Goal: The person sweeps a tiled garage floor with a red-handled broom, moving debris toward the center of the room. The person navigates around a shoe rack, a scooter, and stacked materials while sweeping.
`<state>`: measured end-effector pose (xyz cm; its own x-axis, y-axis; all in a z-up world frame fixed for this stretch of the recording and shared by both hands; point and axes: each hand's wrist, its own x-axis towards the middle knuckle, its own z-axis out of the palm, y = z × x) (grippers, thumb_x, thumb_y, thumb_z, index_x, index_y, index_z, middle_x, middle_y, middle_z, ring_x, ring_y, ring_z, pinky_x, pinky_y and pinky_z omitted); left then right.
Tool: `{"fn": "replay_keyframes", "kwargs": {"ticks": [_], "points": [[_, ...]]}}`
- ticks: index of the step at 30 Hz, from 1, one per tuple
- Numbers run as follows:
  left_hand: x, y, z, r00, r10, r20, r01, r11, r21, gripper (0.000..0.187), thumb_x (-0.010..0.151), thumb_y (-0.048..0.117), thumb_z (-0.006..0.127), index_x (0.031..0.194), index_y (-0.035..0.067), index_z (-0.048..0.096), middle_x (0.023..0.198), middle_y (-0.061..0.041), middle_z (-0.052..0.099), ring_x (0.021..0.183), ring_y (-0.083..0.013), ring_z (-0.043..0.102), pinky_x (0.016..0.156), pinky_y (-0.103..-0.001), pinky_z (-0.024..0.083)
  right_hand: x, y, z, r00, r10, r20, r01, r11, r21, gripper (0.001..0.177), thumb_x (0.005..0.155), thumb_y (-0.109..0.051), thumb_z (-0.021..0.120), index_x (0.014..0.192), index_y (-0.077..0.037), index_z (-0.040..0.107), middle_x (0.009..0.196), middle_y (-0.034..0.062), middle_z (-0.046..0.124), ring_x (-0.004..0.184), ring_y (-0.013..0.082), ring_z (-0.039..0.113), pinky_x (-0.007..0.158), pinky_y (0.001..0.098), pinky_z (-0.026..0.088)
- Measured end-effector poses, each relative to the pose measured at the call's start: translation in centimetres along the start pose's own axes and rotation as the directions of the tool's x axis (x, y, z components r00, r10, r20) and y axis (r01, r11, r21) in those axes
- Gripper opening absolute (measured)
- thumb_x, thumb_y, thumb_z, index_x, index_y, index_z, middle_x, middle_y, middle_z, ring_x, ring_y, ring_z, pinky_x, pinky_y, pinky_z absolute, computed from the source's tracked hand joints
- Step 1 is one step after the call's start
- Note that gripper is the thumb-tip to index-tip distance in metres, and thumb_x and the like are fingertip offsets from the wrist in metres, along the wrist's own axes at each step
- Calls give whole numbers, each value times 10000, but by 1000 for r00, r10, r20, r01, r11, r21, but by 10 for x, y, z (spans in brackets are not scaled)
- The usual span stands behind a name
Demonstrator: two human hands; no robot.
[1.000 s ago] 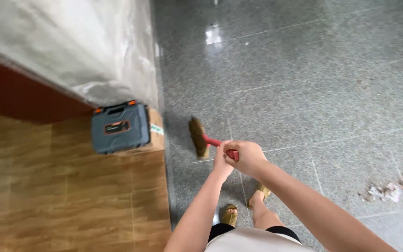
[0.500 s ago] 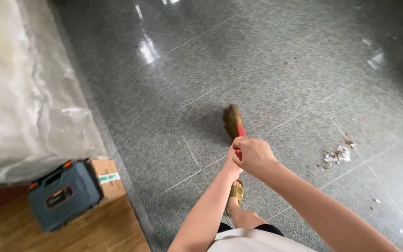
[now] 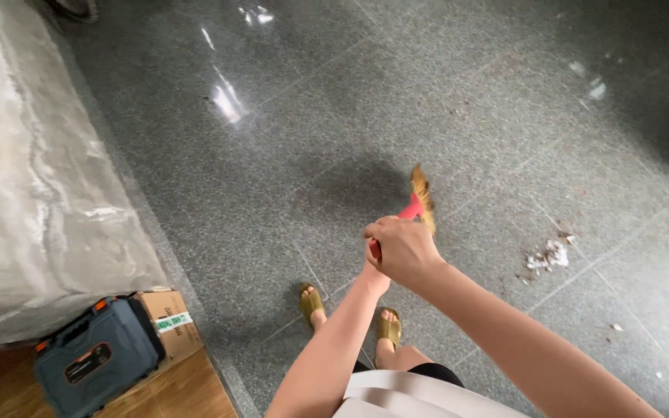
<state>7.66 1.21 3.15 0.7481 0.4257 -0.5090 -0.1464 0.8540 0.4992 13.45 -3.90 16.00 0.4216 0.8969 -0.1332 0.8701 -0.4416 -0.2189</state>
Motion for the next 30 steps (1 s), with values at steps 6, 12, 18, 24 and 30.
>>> {"fn": "replay_keyframes", "kwargs": {"ticks": [6,12,18,24,30], "points": [[13,78,-50,988,152,11,-152,988,-6,217,1065,268,314,1053,172,508,924,36,497,926,-146,526,903,-327,407,53,-86,-50,991,-135,-2,134,982,129,233,809,-471,577,859,-255,650,930,10,679,869,317,725,733,417,594],[3,187,-164,925,371,-86,-374,927,-24,272,1080,299,260,1117,174,498,989,41,517,1004,-150,548,989,-333,419,128,-200,-42,940,-331,84,301,919,254,258,780,-523,632,892,-291,653,1043,-38,699,930,341,719,758,475,594],[-55,269,-249,845,462,-269,-513,842,-167,416,1133,391,162,1070,194,523,948,36,502,963,-96,536,1060,-283,360,182,-297,4,815,-575,72,501,761,411,226,767,-396,698,944,-256,703,1105,9,735,1042,349,715,818,499,587],[-76,301,-323,766,216,-606,-532,742,-408,292,1080,378,512,1325,221,531,1072,-75,600,909,-231,606,827,-343,520,197,-361,57,772,-629,90,473,665,578,224,794,-336,735,1008,-267,736,1145,37,765,1072,363,705,889,512,566],[-38,273,-387,756,133,-641,-450,817,-361,260,952,218,688,1187,108,667,1205,-169,593,1055,-262,609,975,-405,503,211,-373,78,769,-599,221,403,724,560,240,792,-274,746,1028,-231,739,1078,86,776,1009,407,717,844,558,567]]}}
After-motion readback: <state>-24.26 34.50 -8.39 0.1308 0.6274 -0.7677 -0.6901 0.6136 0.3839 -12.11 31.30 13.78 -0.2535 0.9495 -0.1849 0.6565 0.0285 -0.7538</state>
